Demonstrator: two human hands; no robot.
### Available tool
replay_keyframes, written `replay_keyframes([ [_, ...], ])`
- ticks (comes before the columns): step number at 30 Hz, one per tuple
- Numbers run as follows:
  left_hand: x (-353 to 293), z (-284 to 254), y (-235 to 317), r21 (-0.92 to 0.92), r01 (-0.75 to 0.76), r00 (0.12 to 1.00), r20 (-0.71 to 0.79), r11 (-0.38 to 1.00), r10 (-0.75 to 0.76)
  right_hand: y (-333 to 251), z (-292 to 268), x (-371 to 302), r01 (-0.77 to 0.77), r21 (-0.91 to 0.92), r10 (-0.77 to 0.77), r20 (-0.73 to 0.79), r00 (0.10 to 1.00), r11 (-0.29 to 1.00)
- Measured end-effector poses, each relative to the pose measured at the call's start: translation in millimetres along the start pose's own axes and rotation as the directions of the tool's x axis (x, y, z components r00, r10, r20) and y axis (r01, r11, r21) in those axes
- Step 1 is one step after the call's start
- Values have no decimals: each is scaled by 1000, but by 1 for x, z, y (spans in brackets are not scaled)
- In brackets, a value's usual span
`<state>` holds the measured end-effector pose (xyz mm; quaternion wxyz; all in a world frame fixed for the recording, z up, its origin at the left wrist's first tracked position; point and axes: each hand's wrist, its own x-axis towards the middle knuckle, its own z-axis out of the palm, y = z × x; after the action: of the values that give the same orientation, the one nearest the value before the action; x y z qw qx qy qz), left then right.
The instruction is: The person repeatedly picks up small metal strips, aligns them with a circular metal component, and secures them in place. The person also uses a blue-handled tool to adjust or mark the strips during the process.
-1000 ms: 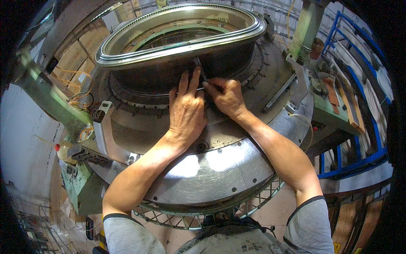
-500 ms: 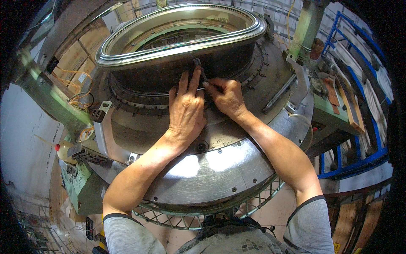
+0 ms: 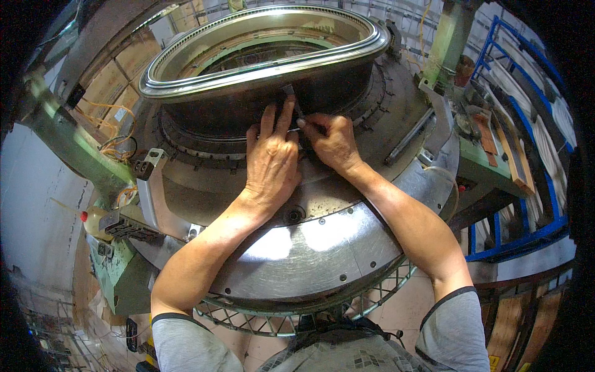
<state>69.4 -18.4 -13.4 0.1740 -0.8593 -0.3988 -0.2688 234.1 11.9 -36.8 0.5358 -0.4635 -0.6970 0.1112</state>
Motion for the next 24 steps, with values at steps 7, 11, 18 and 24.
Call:
replay_keyframes([
  [7,0,0,-1,29,-13,1000,-7,999,13,0,0,0,-7,-14,7,1,1000,1000],
  [11,1,3,-2,21,-23,998,-62,999,25,2,1,1,-9,18,9,-3,1000,1000],
  [18,1,4,-2,42,-19,999,-36,999,21,2,1,1,-5,-18,5,-9,1000,1000],
  [24,5,-11,-2,145,-28,999,46,989,21,-10,3,-1,56,-140,-58,-8,998,989],
])
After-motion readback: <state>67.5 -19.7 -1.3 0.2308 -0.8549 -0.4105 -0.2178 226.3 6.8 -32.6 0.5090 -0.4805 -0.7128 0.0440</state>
